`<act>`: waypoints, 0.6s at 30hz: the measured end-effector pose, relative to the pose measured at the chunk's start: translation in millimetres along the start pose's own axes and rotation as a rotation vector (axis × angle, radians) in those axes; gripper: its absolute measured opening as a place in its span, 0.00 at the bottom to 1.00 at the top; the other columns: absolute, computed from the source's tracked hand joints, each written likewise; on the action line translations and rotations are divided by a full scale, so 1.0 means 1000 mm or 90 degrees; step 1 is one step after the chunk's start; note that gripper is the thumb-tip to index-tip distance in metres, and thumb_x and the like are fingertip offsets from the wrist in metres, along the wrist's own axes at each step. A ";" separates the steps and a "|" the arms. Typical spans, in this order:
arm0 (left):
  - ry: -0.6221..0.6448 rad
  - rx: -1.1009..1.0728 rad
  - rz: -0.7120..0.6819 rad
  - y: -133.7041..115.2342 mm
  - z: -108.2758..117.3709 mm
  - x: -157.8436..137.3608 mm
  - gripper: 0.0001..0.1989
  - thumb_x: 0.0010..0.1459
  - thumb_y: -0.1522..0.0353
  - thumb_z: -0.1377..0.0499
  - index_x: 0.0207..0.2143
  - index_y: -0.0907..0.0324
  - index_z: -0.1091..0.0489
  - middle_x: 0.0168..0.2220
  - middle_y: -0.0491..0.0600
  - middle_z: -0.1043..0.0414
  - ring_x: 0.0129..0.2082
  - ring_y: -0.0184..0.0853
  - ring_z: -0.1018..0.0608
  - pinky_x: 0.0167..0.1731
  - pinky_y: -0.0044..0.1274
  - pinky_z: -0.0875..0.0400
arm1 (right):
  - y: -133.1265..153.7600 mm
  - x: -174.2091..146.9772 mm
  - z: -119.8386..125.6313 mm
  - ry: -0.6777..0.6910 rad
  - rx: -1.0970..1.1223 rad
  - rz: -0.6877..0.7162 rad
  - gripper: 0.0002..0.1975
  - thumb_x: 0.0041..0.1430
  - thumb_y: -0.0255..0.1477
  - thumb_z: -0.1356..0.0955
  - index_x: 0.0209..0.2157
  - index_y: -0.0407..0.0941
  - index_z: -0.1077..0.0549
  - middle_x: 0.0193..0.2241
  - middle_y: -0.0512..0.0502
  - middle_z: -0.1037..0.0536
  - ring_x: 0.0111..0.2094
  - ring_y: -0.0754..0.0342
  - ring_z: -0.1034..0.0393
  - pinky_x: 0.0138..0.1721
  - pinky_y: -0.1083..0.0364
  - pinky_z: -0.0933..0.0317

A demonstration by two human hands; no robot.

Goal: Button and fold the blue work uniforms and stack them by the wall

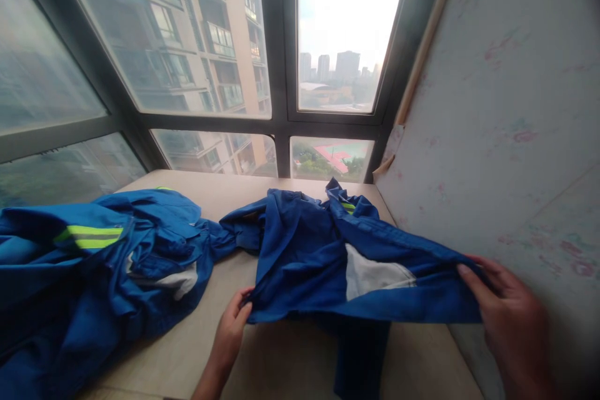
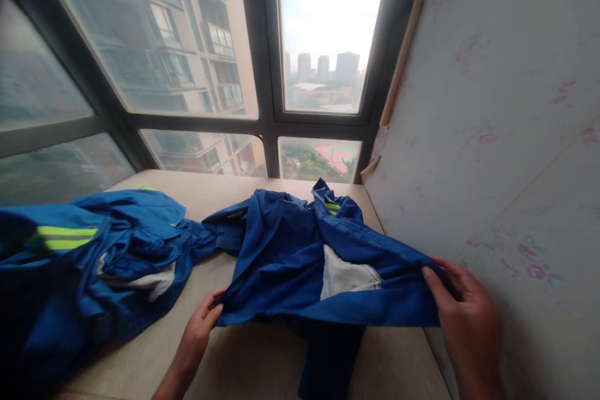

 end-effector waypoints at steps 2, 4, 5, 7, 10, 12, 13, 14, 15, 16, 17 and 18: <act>0.098 0.091 -0.011 0.002 -0.024 -0.019 0.25 0.52 0.58 0.45 0.49 0.61 0.29 0.49 0.56 0.25 0.50 0.44 0.24 0.51 0.30 0.29 | 0.023 -0.013 0.024 -0.060 -0.030 0.002 0.28 0.53 0.48 0.31 0.50 0.47 0.25 0.44 0.39 0.20 0.44 0.42 0.25 0.41 0.49 0.31; 0.222 0.190 -0.039 0.002 -0.049 -0.042 0.22 0.51 0.63 0.44 0.49 0.58 0.28 0.52 0.53 0.26 0.46 0.40 0.22 0.47 0.27 0.28 | 0.036 -0.030 0.019 -0.015 -0.069 0.034 0.27 0.53 0.49 0.31 0.49 0.49 0.25 0.45 0.41 0.20 0.44 0.42 0.25 0.42 0.49 0.31; 0.275 0.233 -0.059 -0.001 -0.058 -0.052 0.22 0.50 0.66 0.44 0.49 0.56 0.27 0.53 0.52 0.27 0.44 0.38 0.22 0.45 0.26 0.27 | 0.041 -0.040 0.005 0.049 -0.079 0.071 0.25 0.53 0.49 0.31 0.48 0.49 0.24 0.44 0.43 0.20 0.44 0.43 0.25 0.42 0.49 0.31; 0.332 0.305 -0.099 -0.013 -0.067 -0.064 0.20 0.50 0.68 0.43 0.47 0.55 0.26 0.53 0.52 0.28 0.43 0.38 0.23 0.45 0.26 0.28 | 0.048 -0.068 -0.037 0.231 -0.073 0.157 0.21 0.54 0.46 0.31 0.46 0.50 0.23 0.42 0.45 0.19 0.42 0.46 0.24 0.43 0.52 0.30; 0.308 0.390 -0.134 -0.040 -0.063 -0.057 0.11 0.55 0.62 0.43 0.38 0.56 0.24 0.50 0.53 0.27 0.50 0.41 0.26 0.52 0.28 0.33 | 0.052 -0.126 -0.105 0.514 -0.017 0.244 0.16 0.60 0.37 0.34 0.47 0.50 0.23 0.44 0.46 0.20 0.45 0.50 0.24 0.48 0.55 0.33; 0.262 0.428 -0.141 -0.058 -0.059 -0.041 0.13 0.59 0.59 0.46 0.34 0.56 0.25 0.46 0.52 0.25 0.49 0.40 0.25 0.50 0.29 0.32 | 0.045 -0.159 -0.142 0.631 -0.008 0.247 0.15 0.61 0.32 0.35 0.47 0.50 0.22 0.45 0.46 0.20 0.47 0.50 0.25 0.51 0.55 0.34; 0.229 0.437 -0.145 -0.065 -0.057 -0.032 0.14 0.61 0.58 0.48 0.35 0.55 0.26 0.44 0.52 0.25 0.47 0.40 0.24 0.48 0.29 0.31 | 0.039 -0.171 -0.158 0.664 -0.016 0.238 0.16 0.60 0.31 0.36 0.47 0.50 0.22 0.45 0.46 0.20 0.47 0.50 0.25 0.51 0.55 0.35; 0.191 0.440 -0.152 -0.072 -0.055 -0.021 0.15 0.62 0.58 0.49 0.37 0.55 0.26 0.44 0.51 0.25 0.46 0.39 0.24 0.47 0.29 0.30 | 0.030 -0.181 -0.172 0.683 -0.028 0.225 0.16 0.59 0.30 0.36 0.47 0.50 0.22 0.44 0.46 0.20 0.46 0.49 0.25 0.50 0.54 0.35; 0.149 0.440 -0.160 -0.079 -0.054 -0.010 0.15 0.62 0.58 0.49 0.40 0.55 0.27 0.44 0.51 0.25 0.45 0.39 0.23 0.46 0.30 0.29 | 0.021 -0.187 -0.185 0.687 -0.040 0.207 0.16 0.58 0.29 0.36 0.46 0.50 0.22 0.44 0.45 0.20 0.46 0.48 0.25 0.50 0.53 0.35; 0.107 0.438 -0.170 -0.086 -0.054 0.001 0.16 0.62 0.58 0.49 0.43 0.55 0.28 0.45 0.51 0.25 0.44 0.39 0.23 0.45 0.30 0.29 | 0.010 -0.191 -0.195 0.678 -0.048 0.186 0.17 0.58 0.29 0.36 0.46 0.49 0.22 0.44 0.45 0.20 0.46 0.48 0.25 0.50 0.53 0.35; 0.066 0.437 -0.184 -0.093 -0.056 0.012 0.17 0.62 0.58 0.49 0.46 0.56 0.29 0.47 0.51 0.26 0.44 0.39 0.23 0.45 0.31 0.28 | 0.000 -0.193 -0.204 0.661 -0.050 0.164 0.17 0.58 0.29 0.36 0.47 0.49 0.22 0.45 0.45 0.20 0.47 0.47 0.25 0.51 0.52 0.35; 0.029 0.436 -0.206 -0.101 -0.061 0.022 0.17 0.62 0.59 0.48 0.47 0.56 0.30 0.48 0.52 0.26 0.45 0.40 0.23 0.45 0.32 0.28 | -0.009 -0.193 -0.210 0.640 -0.047 0.142 0.18 0.58 0.30 0.37 0.47 0.48 0.22 0.45 0.44 0.20 0.48 0.47 0.26 0.52 0.52 0.36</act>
Point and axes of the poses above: each hand's wrist, its own x-axis towards the middle knuckle, its own z-axis out of the back of the hand, y = z × x, the point moved 9 cm from there along x, towards the middle knuckle
